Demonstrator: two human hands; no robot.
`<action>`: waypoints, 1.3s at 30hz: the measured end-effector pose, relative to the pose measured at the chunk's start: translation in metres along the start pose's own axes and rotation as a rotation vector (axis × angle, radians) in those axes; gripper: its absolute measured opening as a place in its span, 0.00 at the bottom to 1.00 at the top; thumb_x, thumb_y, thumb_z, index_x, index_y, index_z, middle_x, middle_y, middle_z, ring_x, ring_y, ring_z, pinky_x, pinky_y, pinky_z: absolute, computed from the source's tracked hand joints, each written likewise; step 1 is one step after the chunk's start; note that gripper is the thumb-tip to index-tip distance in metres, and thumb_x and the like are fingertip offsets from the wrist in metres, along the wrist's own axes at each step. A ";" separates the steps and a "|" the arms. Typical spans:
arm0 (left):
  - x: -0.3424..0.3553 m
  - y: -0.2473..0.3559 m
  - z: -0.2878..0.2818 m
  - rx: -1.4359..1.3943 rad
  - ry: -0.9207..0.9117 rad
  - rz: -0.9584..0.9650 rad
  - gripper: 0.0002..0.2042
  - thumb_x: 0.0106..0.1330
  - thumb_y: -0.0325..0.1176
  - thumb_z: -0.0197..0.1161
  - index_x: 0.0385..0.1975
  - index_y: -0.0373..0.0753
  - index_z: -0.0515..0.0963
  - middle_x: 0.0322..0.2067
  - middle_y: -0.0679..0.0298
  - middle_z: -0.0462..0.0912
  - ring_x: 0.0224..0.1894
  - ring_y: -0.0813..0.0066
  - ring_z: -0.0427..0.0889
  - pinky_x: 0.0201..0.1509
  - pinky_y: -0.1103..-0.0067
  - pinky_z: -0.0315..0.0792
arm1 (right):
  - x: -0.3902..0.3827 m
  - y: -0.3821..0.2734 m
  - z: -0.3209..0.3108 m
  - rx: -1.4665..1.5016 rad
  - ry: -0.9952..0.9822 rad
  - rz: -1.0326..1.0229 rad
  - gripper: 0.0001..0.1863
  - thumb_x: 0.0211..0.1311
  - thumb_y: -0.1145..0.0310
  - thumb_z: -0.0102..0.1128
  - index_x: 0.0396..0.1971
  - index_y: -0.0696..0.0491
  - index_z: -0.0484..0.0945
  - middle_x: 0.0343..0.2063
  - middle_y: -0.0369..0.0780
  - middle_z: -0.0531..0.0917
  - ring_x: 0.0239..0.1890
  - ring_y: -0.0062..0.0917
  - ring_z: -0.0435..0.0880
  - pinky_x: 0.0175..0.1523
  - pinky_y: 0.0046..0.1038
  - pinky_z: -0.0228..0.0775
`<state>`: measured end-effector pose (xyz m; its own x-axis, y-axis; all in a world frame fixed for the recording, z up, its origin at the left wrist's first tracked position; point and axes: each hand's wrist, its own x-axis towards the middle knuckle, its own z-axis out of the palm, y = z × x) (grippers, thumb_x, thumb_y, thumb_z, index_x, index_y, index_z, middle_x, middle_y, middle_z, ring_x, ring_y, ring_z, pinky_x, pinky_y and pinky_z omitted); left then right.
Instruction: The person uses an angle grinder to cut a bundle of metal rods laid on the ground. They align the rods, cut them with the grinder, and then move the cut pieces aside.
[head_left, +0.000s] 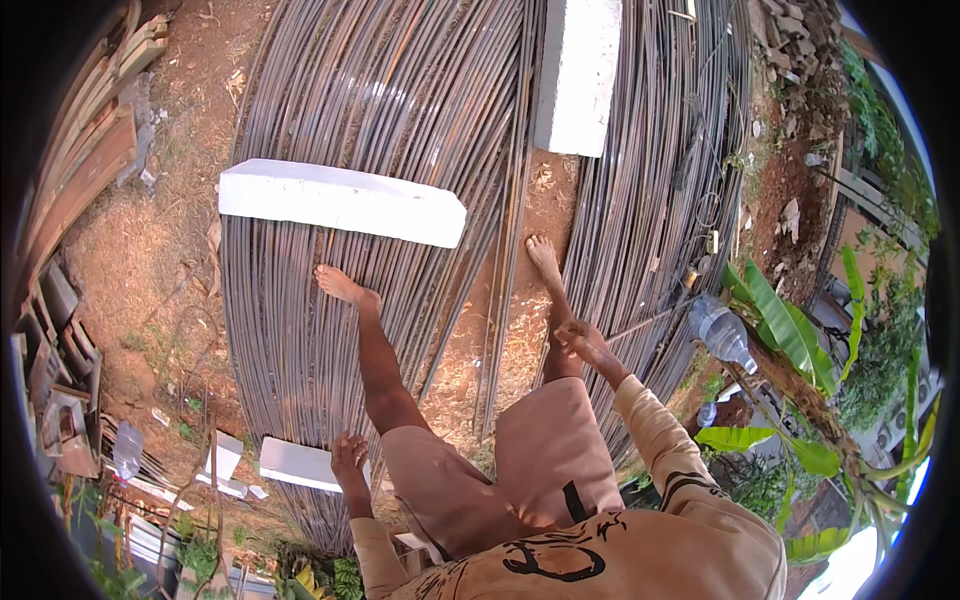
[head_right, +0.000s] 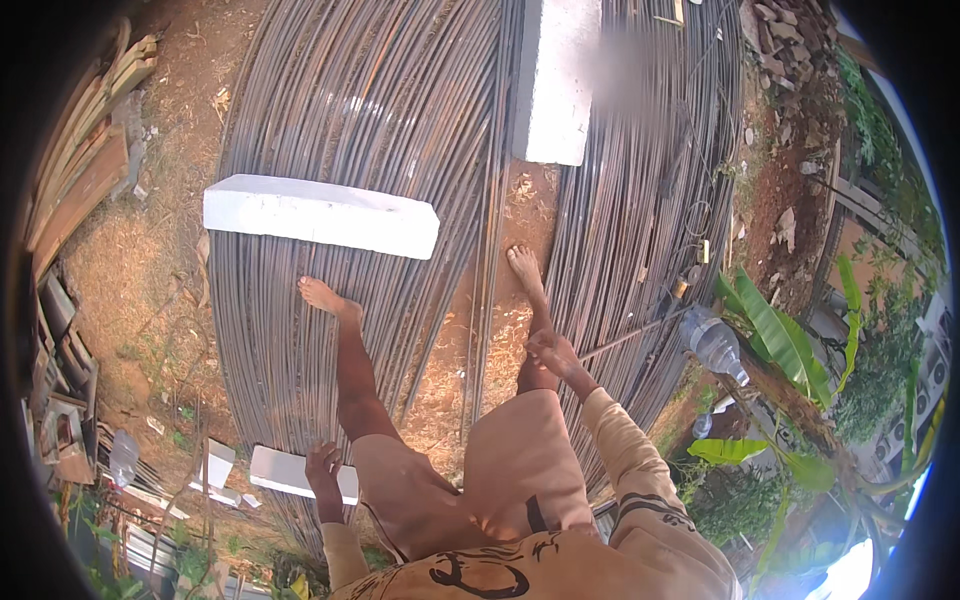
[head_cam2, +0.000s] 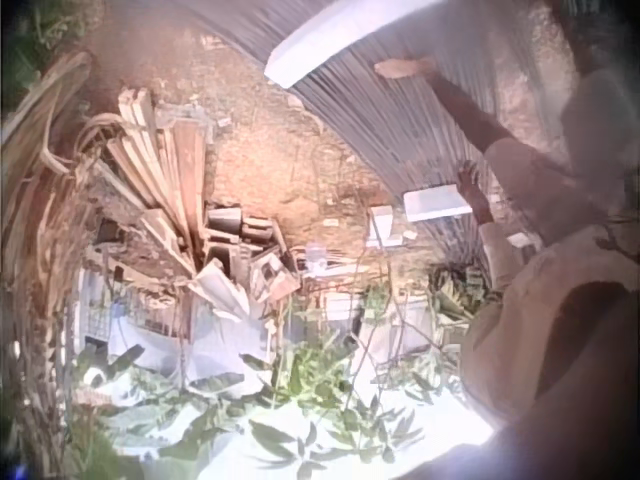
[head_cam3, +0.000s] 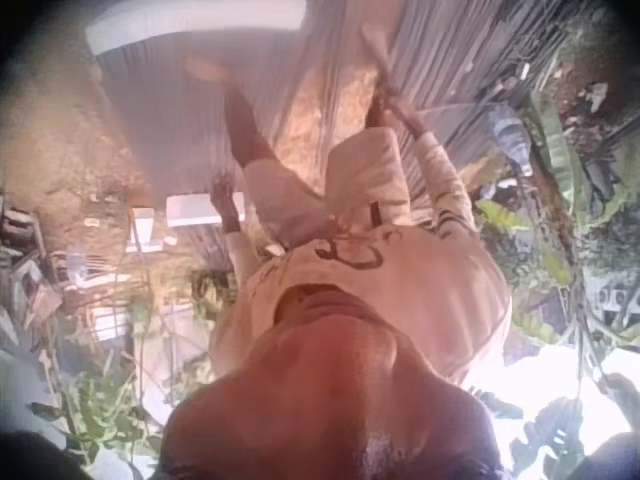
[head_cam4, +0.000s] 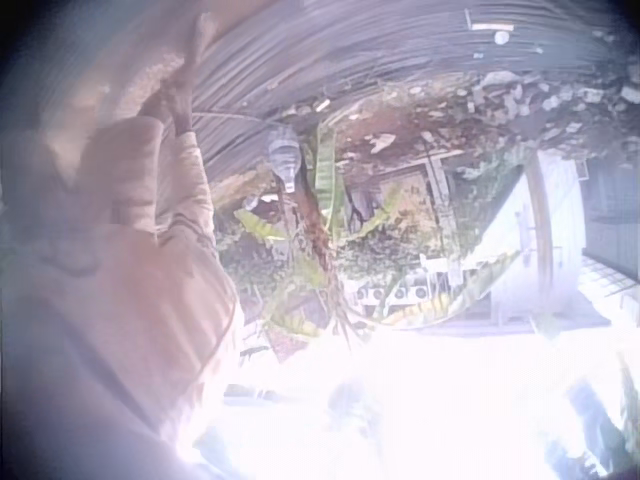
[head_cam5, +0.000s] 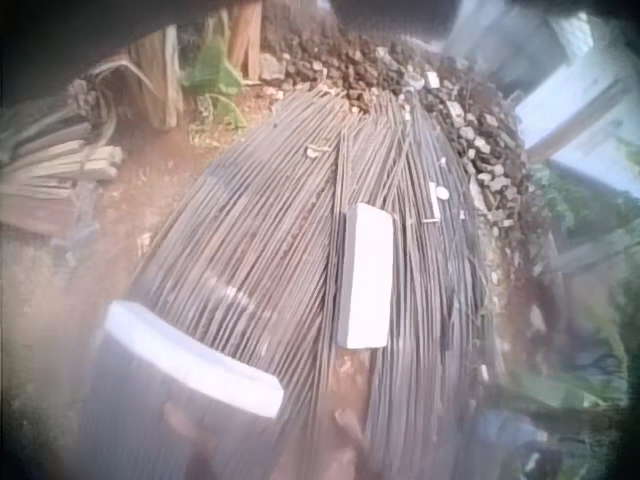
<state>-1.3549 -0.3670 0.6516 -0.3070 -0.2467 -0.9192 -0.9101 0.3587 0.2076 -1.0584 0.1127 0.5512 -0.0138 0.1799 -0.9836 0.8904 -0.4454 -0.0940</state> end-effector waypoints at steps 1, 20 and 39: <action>-0.013 -0.022 0.009 0.037 0.079 0.015 0.17 0.79 0.46 0.59 0.58 0.42 0.78 0.45 0.66 0.86 0.45 0.77 0.83 0.50 0.76 0.74 | 0.021 -0.002 -0.012 -0.039 -0.040 -0.038 0.15 0.70 0.57 0.67 0.43 0.54 0.81 0.31 0.34 0.82 0.34 0.20 0.82 0.41 0.26 0.77; -0.092 -0.332 0.336 -0.584 0.131 -0.229 0.17 0.77 0.44 0.60 0.58 0.42 0.80 0.50 0.62 0.87 0.51 0.72 0.84 0.53 0.73 0.76 | 0.148 0.105 -0.249 -0.741 -0.068 -0.154 0.15 0.67 0.63 0.70 0.43 0.59 0.80 0.31 0.44 0.87 0.25 0.27 0.88 0.30 0.29 0.79; 0.259 -0.462 0.522 -1.998 0.238 -0.601 0.42 0.70 0.49 0.69 0.77 0.40 0.52 0.66 0.52 0.66 0.64 0.50 0.73 0.71 0.56 0.70 | 0.387 0.030 0.145 -2.334 -0.490 -1.138 0.52 0.47 0.52 0.82 0.72 0.50 0.65 0.69 0.50 0.65 0.73 0.48 0.65 0.75 0.46 0.66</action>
<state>-0.8688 -0.1265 0.1429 0.1956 -0.0776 -0.9776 0.1737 -0.9784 0.1124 -1.1029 0.0412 0.1458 -0.2833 -0.6441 -0.7105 -0.6072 0.6939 -0.3869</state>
